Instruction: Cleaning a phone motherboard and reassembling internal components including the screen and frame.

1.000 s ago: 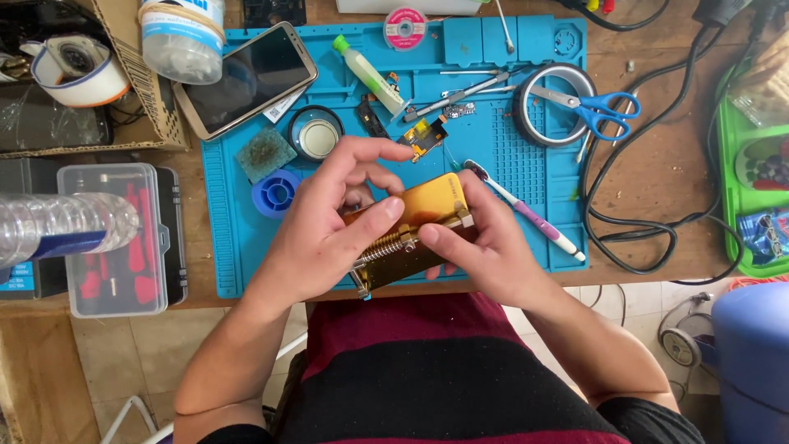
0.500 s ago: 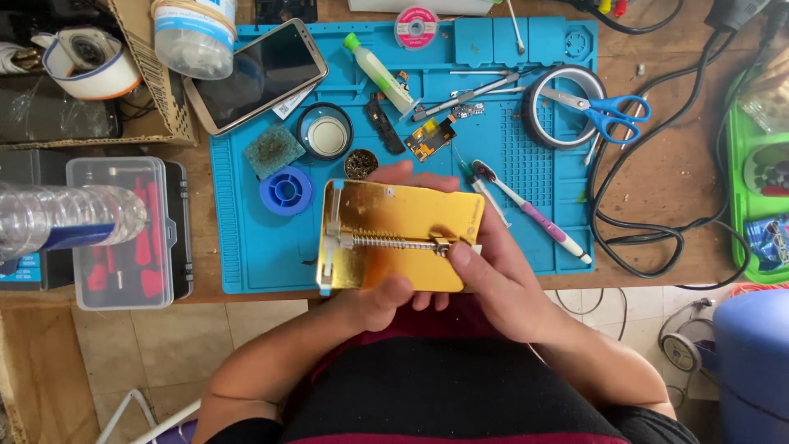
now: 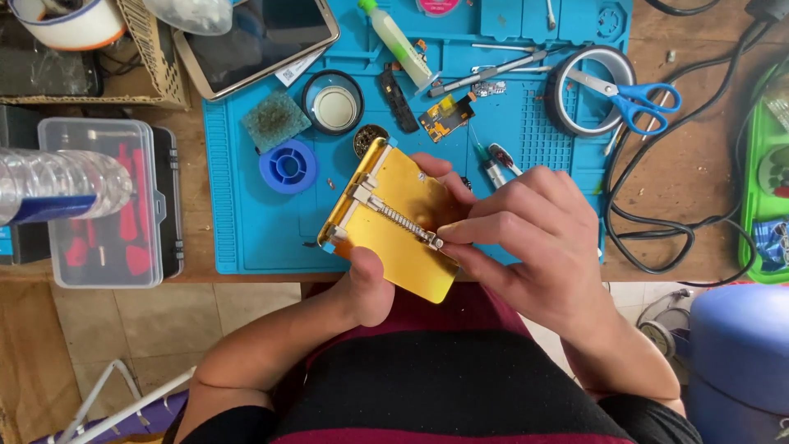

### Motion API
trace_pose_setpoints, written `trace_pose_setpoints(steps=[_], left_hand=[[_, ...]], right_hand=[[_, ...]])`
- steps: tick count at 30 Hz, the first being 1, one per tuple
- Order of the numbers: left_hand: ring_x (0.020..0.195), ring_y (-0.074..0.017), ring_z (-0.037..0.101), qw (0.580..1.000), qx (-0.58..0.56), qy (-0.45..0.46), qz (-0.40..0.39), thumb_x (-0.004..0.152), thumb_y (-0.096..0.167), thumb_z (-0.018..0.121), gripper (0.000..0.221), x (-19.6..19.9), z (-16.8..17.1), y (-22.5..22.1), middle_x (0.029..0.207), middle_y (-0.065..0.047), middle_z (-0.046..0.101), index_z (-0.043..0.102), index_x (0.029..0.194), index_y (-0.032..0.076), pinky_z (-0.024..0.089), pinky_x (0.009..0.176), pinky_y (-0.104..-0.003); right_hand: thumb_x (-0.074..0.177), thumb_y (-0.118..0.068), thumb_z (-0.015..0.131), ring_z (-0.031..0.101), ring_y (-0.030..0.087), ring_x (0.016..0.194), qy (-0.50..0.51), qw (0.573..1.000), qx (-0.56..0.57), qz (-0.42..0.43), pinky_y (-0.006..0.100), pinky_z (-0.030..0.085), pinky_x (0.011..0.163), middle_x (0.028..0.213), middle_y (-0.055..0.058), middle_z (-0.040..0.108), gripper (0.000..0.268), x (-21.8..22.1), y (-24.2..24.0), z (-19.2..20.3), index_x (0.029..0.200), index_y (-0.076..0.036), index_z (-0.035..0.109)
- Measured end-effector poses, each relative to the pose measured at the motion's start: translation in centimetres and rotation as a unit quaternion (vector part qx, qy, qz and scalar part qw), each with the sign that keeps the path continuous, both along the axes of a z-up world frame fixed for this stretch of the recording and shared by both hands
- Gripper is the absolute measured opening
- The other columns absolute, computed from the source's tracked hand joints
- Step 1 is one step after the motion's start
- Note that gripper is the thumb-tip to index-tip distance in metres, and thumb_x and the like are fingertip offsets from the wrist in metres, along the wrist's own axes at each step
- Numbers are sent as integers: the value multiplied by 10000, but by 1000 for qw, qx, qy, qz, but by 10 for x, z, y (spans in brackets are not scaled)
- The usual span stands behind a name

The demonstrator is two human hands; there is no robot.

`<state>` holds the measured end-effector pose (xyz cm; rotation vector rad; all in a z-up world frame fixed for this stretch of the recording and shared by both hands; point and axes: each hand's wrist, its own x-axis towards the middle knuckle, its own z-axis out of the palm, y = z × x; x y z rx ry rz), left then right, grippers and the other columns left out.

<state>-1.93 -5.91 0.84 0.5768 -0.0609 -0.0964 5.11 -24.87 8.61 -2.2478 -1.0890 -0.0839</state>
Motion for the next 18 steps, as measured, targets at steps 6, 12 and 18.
trace_pose_setpoints(steps=[6,12,18], left_hand=[[1382,-179,621,991,126,-35,-3,1047,979,722,1103,1,15,8,1437,-69,597,456,1659,100,529,1318,-409],[1351,-191,579,980,197,-35,4,1030,990,706,1147,2,17,11,1432,-61,514,393,1689,105,516,1284,-425],[1269,-235,636,906,403,-92,93,1019,1043,458,1186,3,11,11,1417,-109,523,352,1661,52,582,1195,-447]], right_hand=[[1159,-250,840,619,266,865,-83,995,-46,41,434,386,795,1047,-31,827,87,8,9,20,1185,-177,878],[1279,-157,662,568,219,794,-237,939,-230,94,387,401,779,879,-27,549,98,14,11,33,1200,-184,712],[1256,-286,493,534,317,682,43,983,-112,137,463,369,700,837,74,606,315,25,20,1,991,-119,522]])
